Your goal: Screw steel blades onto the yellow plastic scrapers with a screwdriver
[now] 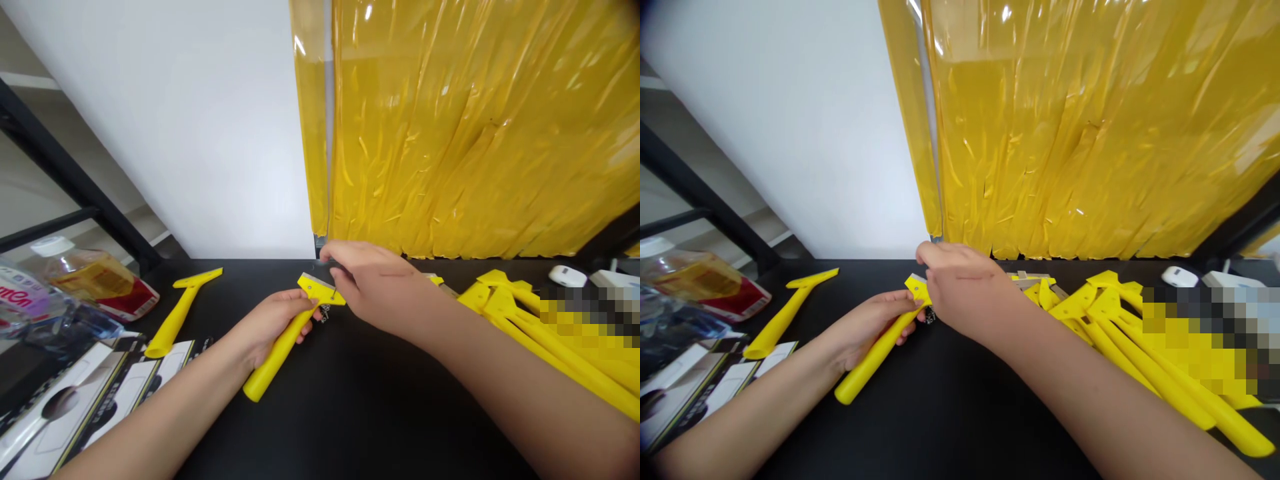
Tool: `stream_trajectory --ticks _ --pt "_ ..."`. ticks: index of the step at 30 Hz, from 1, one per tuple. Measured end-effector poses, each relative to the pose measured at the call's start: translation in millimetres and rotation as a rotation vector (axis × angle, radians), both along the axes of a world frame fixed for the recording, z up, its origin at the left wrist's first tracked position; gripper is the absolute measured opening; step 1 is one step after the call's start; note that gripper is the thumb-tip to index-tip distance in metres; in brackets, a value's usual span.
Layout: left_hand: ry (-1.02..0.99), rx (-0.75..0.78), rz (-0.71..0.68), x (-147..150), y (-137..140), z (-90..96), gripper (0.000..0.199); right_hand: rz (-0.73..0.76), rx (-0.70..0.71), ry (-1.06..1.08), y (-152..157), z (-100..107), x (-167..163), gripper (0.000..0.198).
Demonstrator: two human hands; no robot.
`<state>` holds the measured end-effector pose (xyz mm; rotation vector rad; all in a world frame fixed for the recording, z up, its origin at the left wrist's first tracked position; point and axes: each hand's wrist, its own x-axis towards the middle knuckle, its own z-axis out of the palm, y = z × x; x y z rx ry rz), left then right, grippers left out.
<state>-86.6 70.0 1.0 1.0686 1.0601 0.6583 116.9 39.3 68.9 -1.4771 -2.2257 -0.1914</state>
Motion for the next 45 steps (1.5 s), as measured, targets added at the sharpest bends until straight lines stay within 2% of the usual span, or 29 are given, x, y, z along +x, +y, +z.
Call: stream_trajectory --ticks 4,9,13,19,31,41,45 --pt "0.000 0.004 0.001 0 0 0.1 0.015 -0.018 -0.001 0.014 1 -3 -1 0.019" --pt "0.006 0.002 0.013 1 -1 1.3 0.016 0.114 -0.021 0.031 9 -9 -1 0.011" --pt "0.009 -0.004 0.026 2 -2 3.2 0.016 0.155 0.049 0.058 13 -6 3 0.019" --pt "0.011 -0.017 0.034 2 -3 3.8 0.017 0.161 0.140 0.087 12 1 8 0.021" --pt "0.008 -0.034 0.031 1 -3 5.1 0.019 0.158 0.174 0.084 14 0 10 0.019" --pt "-0.009 -0.031 0.008 -1 -2 3.7 0.018 0.203 0.092 0.198 13 -3 10 0.019" --pt "-0.018 -0.020 0.006 -1 -1 3.8 0.018 0.145 0.010 0.330 12 -3 9 0.020"
